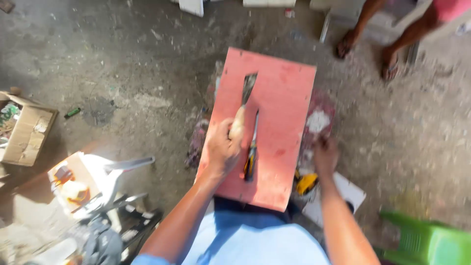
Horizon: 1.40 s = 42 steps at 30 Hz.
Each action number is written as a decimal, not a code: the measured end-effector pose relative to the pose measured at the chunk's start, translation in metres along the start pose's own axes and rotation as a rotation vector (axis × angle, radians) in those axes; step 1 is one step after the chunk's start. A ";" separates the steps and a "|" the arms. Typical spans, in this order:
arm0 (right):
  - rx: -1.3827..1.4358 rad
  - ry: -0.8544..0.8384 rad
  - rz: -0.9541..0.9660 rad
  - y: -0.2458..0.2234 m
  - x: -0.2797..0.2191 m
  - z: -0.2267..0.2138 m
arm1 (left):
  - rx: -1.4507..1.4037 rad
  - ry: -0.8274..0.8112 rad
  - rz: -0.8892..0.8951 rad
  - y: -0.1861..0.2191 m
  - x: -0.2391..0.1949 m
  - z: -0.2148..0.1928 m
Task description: Driving screws into a board using a power drill and using a scraper to adjust the surface
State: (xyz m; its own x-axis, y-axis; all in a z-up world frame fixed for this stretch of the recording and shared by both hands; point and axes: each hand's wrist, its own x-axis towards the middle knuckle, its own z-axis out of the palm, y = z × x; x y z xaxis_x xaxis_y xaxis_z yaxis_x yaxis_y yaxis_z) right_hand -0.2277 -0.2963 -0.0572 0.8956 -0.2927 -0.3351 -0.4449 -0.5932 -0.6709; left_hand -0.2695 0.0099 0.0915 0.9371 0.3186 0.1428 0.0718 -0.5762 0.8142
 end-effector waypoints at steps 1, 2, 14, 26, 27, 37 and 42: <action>0.388 -0.033 -0.068 -0.014 -0.007 -0.013 | -0.084 -0.070 -0.035 0.003 -0.007 0.004; 0.777 -0.051 -0.141 -0.027 -0.013 -0.025 | -0.168 -0.138 -0.074 0.005 -0.014 0.009; 0.534 0.089 0.200 -0.104 -0.198 -0.075 | -0.021 -0.482 0.970 -0.021 -0.025 0.019; 0.299 0.014 0.598 -0.127 -0.248 -0.020 | 0.218 -0.641 1.029 -0.015 -0.011 0.029; 0.295 0.026 0.613 -0.135 -0.249 -0.019 | 0.202 -0.653 1.032 -0.021 -0.013 0.037; 0.317 0.108 0.716 -0.115 -0.222 0.014 | 0.161 -0.646 0.968 -0.048 -0.014 0.063; 0.315 0.115 0.761 -0.105 -0.208 0.018 | 0.234 -0.521 0.933 -0.052 -0.020 0.069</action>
State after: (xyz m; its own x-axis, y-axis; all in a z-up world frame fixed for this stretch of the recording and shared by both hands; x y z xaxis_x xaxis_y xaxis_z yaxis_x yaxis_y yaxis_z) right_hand -0.3677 -0.1593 0.0708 0.3370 -0.6138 -0.7140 -0.8937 0.0300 -0.4476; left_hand -0.2684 -0.0189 0.0073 0.6818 -0.6437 0.3475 -0.7303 -0.5715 0.3742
